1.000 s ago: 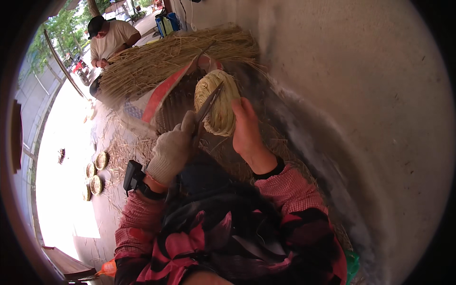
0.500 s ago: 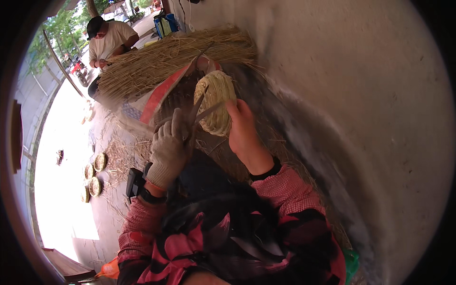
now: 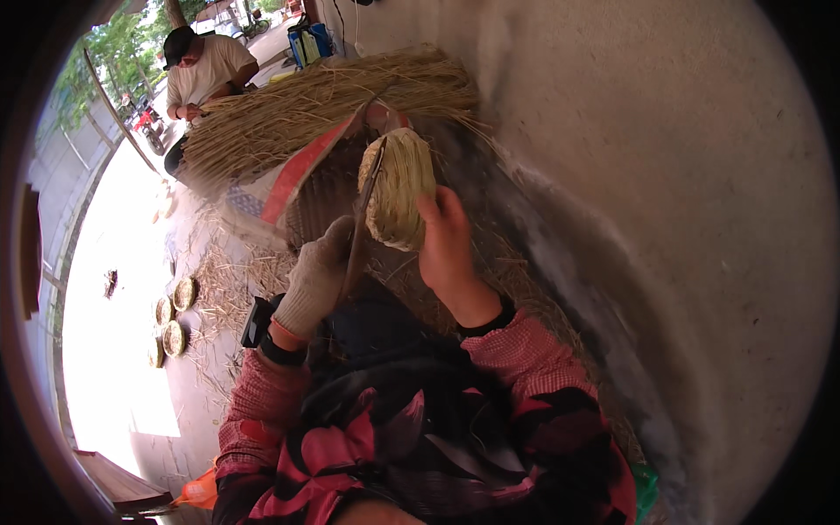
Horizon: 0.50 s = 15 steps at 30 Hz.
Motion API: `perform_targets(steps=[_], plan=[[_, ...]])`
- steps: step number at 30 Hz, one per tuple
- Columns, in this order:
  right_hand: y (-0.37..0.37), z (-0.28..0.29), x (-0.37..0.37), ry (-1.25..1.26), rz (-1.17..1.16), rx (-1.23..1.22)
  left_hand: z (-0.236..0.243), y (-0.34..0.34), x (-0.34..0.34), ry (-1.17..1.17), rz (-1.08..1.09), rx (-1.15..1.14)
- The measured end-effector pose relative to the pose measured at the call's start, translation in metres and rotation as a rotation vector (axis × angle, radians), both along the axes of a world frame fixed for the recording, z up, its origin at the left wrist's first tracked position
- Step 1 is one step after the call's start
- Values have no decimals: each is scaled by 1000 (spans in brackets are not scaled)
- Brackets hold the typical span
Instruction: Weaving a small basket out of straw or similar natural fibers.
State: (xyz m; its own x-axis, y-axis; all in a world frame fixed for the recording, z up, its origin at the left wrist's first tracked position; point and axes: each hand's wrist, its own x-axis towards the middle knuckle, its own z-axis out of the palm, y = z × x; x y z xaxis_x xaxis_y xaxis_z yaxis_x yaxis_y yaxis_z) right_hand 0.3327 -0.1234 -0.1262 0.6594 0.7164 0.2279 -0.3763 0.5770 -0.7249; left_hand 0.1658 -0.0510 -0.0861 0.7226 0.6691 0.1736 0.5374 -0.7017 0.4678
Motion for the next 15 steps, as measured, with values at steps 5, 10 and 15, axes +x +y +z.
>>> perform_targets(steps=[5, 10, 15], plan=[[4, 2, 8, 123, 30, -7, 0, -5, 2, 10, 34, -58], [9, -3, 21, 217, 37, 97, -28, -9, 3, -101, 67, 364], [5, 8, 10, 195, 5, 148, -45, -10, 14, -158, 76, 660]])
